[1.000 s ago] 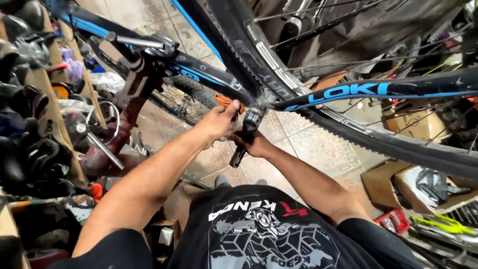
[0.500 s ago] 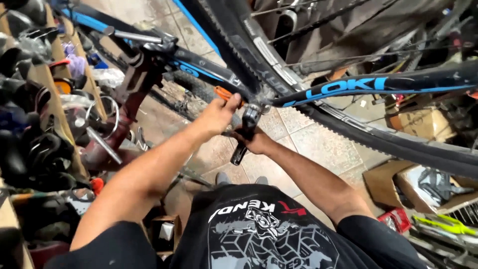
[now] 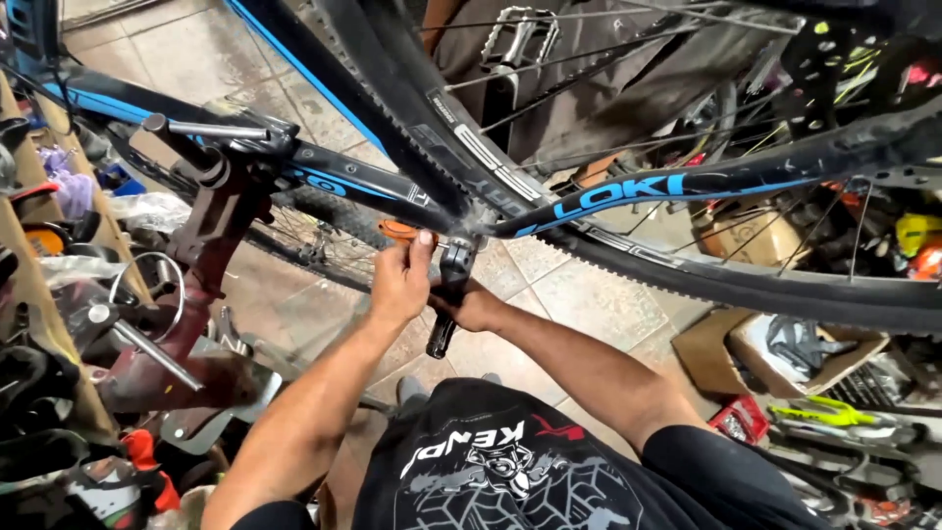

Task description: A person performs maintenance on a bicycle, using a small tool to adjust the crank area and searching for parts in storage boxes.

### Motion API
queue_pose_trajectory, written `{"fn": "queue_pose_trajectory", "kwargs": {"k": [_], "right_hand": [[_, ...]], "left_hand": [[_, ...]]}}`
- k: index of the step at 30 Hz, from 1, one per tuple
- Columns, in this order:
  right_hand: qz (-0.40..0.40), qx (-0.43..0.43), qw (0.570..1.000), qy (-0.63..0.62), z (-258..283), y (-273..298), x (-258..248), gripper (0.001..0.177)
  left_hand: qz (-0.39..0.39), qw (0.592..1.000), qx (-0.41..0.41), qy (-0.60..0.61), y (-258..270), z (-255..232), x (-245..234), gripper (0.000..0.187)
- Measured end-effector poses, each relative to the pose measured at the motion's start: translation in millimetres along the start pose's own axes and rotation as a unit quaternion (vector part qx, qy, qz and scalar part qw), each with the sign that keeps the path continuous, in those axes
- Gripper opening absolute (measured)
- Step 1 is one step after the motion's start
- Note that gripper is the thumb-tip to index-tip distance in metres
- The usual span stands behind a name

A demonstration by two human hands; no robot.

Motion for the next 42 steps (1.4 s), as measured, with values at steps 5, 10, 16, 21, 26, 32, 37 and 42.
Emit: {"fn": "queue_pose_trajectory", "kwargs": {"k": [5, 10, 16, 21, 26, 32, 37, 42], "right_hand": [[-0.009, 0.001, 1.0, -0.018, -7.2, -3.6, 0.8, 0.014], [-0.019, 0.004, 1.0, -0.017, -30.2, -8.8, 3.3, 0.013], [-0.027, 0.018, 0.999, -0.025, -49.2, -11.7, 0.4, 0.014], [0.001, 0.028, 0.998, -0.064, -26.7, -1.7, 4.1, 0.02], [-0.021, 0.087, 0.996, 0.022, 52.9, 17.3, 1.3, 0.063], [-0.036, 0.026, 0.999, -0.018, 67.9, 69.3, -46.4, 0.063], [0.035, -0.005, 0.999, 0.0, 149.2, 106.3, -31.8, 0.077], [0.025, -0.021, 0.997, 0.065, 170.2, 106.1, -18.7, 0.056]], "left_hand": [[-0.068, 0.994, 0.078, 0.035, -2.1, 3.3, 4.0, 0.054], [-0.098, 0.985, 0.128, 0.063, -9.1, 30.5, 18.4, 0.046], [-0.104, 0.971, 0.179, 0.118, -20.9, 24.2, 16.0, 0.039], [-0.009, 0.971, 0.085, 0.224, -18.1, 53.8, 14.4, 0.059], [0.038, 0.99, -0.002, 0.133, -6.1, 72.1, -22.6, 0.052], [0.18, 0.983, 0.022, 0.001, 33.9, 5.7, -85.0, 0.031], [0.376, 0.917, 0.109, -0.073, 33.9, -39.3, -82.3, 0.028], [0.385, 0.873, 0.215, -0.207, 22.0, -38.6, -44.9, 0.028]]}}
Point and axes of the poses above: each hand's wrist, its own y-axis away from the middle knuckle, its own x-axis out of the palm, z = x × y, the point moved 1 cm from there along -y, towards the middle knuckle, and after that the axes turned 12 degrees about -y, right-handed, at the moved point
